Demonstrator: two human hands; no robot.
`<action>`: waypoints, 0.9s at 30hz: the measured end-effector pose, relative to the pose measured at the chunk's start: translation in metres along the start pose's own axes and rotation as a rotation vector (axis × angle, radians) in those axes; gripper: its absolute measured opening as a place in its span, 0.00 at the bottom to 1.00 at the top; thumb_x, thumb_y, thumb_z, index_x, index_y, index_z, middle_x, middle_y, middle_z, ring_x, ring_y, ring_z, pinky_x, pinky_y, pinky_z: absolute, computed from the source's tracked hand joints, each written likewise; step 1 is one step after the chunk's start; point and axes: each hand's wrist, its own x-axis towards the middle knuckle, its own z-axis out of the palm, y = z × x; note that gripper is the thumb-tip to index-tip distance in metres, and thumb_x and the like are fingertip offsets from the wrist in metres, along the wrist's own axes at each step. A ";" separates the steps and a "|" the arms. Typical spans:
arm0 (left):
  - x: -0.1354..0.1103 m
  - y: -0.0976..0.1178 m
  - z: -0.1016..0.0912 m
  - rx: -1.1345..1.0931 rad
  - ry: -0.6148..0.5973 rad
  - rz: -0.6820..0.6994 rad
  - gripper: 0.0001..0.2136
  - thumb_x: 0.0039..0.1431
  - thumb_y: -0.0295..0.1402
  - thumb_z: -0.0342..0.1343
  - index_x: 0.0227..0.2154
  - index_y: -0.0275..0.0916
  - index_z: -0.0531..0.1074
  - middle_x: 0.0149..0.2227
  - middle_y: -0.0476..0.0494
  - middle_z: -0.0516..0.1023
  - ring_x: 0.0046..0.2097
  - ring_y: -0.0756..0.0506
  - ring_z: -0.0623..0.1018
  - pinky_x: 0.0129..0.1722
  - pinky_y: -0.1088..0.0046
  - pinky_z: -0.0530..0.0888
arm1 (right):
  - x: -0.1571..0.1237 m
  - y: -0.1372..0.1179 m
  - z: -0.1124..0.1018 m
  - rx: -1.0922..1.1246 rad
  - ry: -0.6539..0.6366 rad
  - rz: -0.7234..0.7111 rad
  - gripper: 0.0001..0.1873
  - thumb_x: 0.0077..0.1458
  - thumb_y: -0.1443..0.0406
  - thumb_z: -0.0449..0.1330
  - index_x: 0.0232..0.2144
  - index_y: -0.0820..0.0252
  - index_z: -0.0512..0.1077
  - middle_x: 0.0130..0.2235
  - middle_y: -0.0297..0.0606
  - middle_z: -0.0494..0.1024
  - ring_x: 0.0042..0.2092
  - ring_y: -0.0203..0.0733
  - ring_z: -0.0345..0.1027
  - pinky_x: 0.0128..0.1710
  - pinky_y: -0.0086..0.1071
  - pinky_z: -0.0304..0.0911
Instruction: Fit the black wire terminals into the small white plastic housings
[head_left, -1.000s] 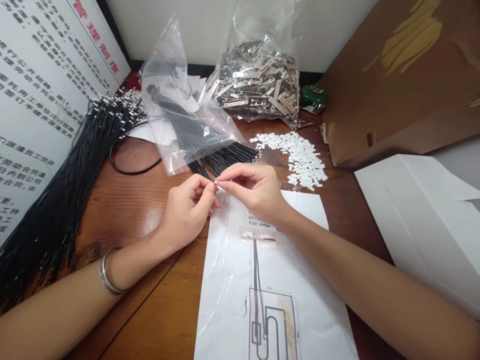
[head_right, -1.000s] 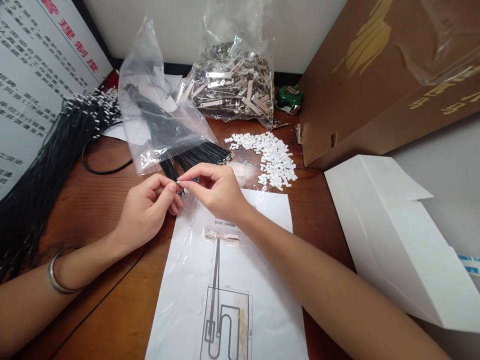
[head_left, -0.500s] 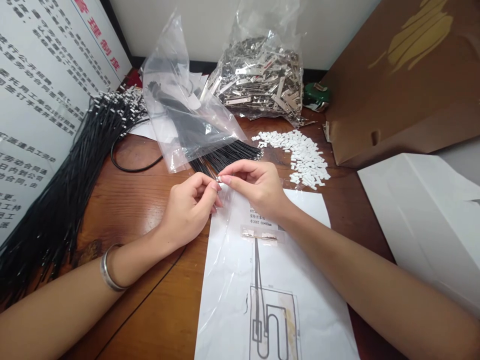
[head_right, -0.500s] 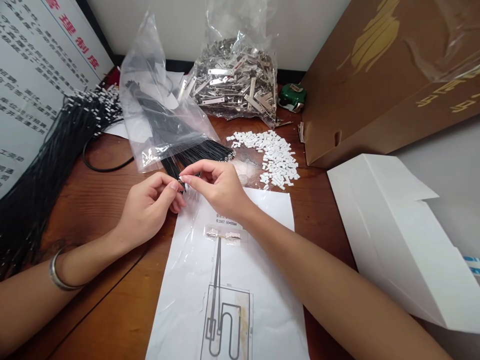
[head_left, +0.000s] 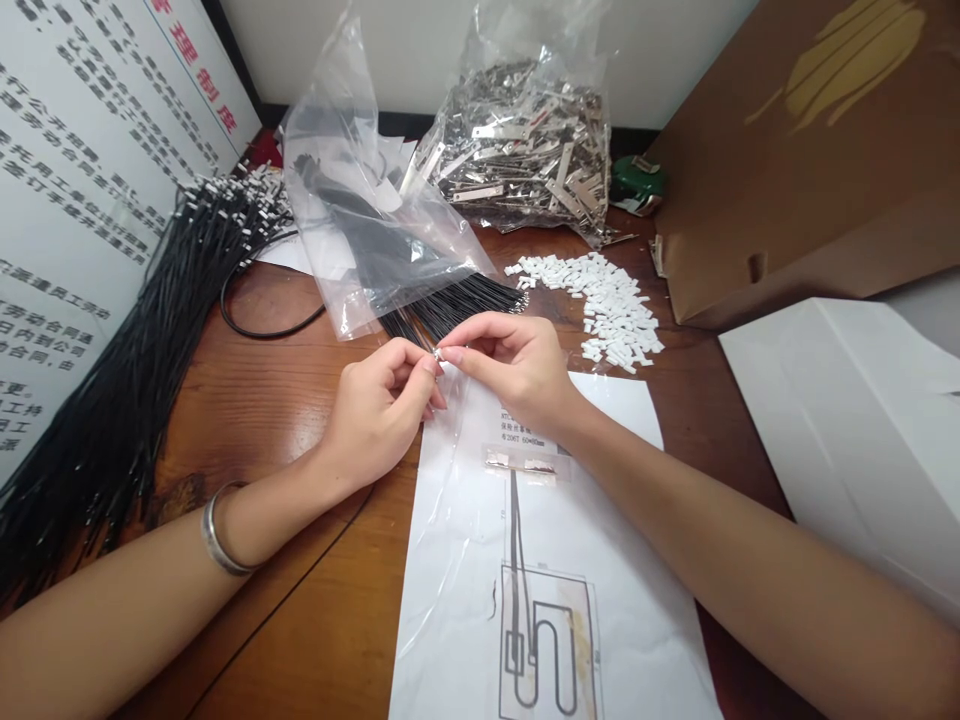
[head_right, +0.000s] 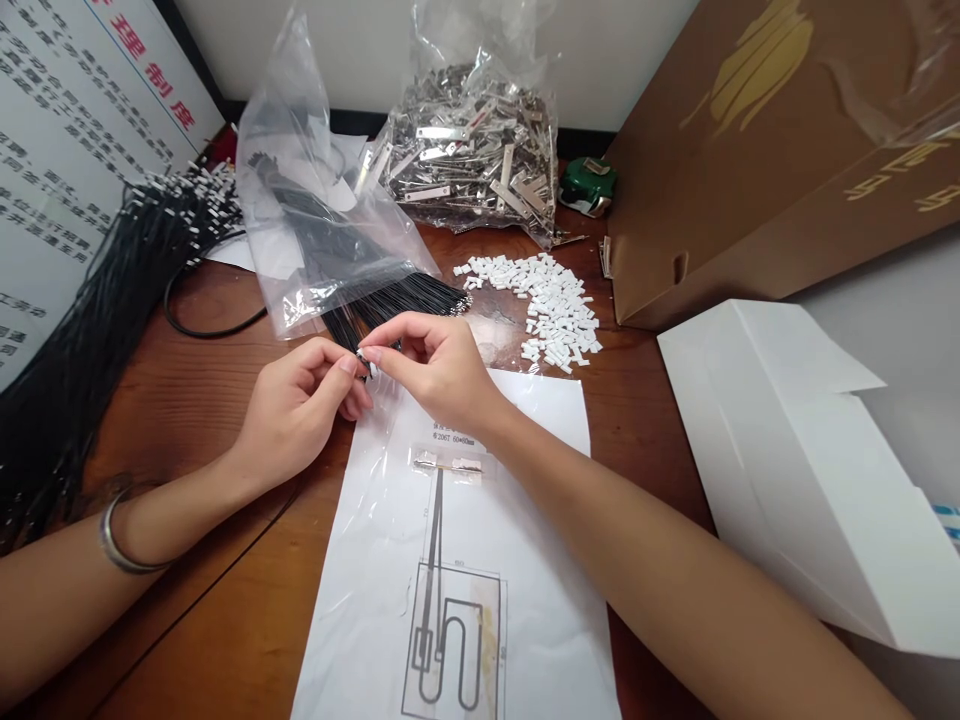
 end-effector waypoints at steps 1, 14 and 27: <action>0.000 0.000 0.000 0.000 -0.001 -0.001 0.09 0.63 0.33 0.51 0.28 0.38 0.67 0.23 0.50 0.76 0.24 0.52 0.75 0.25 0.78 0.72 | 0.000 0.000 0.000 0.000 -0.002 0.000 0.05 0.49 0.63 0.66 0.27 0.60 0.78 0.24 0.34 0.76 0.26 0.34 0.66 0.24 0.30 0.59; 0.000 -0.001 0.000 -0.002 -0.002 -0.004 0.09 0.64 0.33 0.51 0.28 0.38 0.67 0.23 0.49 0.77 0.24 0.52 0.75 0.25 0.78 0.72 | 0.000 0.001 0.000 -0.022 -0.002 -0.007 0.06 0.49 0.62 0.67 0.27 0.59 0.78 0.24 0.33 0.75 0.25 0.34 0.65 0.23 0.30 0.58; -0.001 0.001 0.000 0.011 0.001 -0.001 0.09 0.63 0.33 0.51 0.28 0.38 0.67 0.23 0.50 0.77 0.24 0.52 0.75 0.26 0.78 0.72 | 0.000 0.000 0.000 -0.011 -0.005 0.006 0.05 0.49 0.63 0.66 0.27 0.59 0.77 0.24 0.33 0.75 0.25 0.34 0.65 0.22 0.30 0.58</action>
